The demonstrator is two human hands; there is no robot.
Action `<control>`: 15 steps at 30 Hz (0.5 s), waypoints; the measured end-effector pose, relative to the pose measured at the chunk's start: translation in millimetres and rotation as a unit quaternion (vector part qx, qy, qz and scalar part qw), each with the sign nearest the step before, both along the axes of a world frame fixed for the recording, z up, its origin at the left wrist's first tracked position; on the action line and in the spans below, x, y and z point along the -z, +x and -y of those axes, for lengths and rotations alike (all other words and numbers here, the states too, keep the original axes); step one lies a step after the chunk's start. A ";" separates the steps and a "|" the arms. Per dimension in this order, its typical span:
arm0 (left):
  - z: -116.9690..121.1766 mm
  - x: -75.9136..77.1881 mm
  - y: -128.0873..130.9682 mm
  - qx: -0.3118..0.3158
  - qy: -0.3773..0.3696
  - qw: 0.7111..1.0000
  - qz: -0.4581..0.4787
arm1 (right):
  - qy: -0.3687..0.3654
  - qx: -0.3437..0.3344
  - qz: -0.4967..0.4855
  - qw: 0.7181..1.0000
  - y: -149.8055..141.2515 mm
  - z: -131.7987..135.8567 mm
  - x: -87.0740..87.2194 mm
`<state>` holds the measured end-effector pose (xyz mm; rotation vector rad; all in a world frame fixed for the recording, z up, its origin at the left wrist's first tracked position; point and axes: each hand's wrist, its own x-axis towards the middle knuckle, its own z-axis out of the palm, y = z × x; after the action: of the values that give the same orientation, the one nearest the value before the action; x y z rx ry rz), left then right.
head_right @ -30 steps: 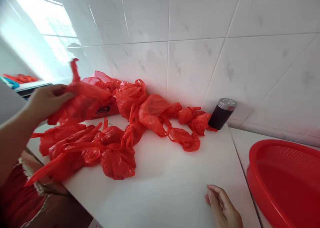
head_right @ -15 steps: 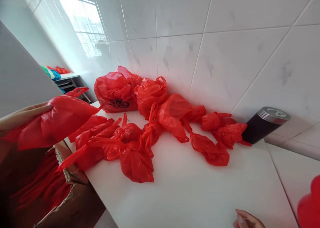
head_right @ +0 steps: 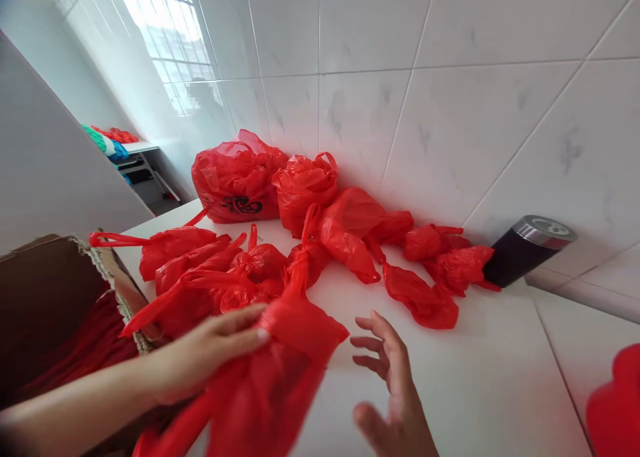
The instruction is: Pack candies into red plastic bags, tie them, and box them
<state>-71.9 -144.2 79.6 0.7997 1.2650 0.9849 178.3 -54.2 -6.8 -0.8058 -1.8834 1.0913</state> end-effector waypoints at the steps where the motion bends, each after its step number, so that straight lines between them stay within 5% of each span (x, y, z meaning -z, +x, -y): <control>1: -3.9 7.3 12.0 0.058 -0.012 0.998 0.004 | 0.070 -0.027 0.029 0.997 -3.7 2.9 -6.9; 4: -15.3 16.8 12.7 0.115 0.087 0.971 -0.190 | 0.210 -0.107 0.198 0.951 -5.1 2.5 -10.9; 6: -25.0 14.8 -14.0 0.040 0.221 0.892 -0.392 | 0.222 -0.124 0.269 0.929 -3.8 -3.4 -6.5; 8: -34.9 10.7 -52.0 -0.067 0.275 0.791 -0.543 | 0.213 -0.089 0.271 0.934 -5.5 -9.7 -5.4; 11: -42.2 6.3 -107.7 -0.147 0.200 0.706 -0.663 | 0.212 -0.038 0.203 0.955 -19.0 -13.5 -17.1; 15: -31.8 3.3 -153.6 -0.186 0.111 0.651 -0.727 | 0.179 -0.105 0.171 0.963 -61.6 -9.4 -43.7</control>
<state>-225.4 -112.5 76.3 1.7134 2.8153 0.6886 116.7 -44.8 36.9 -0.6217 -2.4150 0.7259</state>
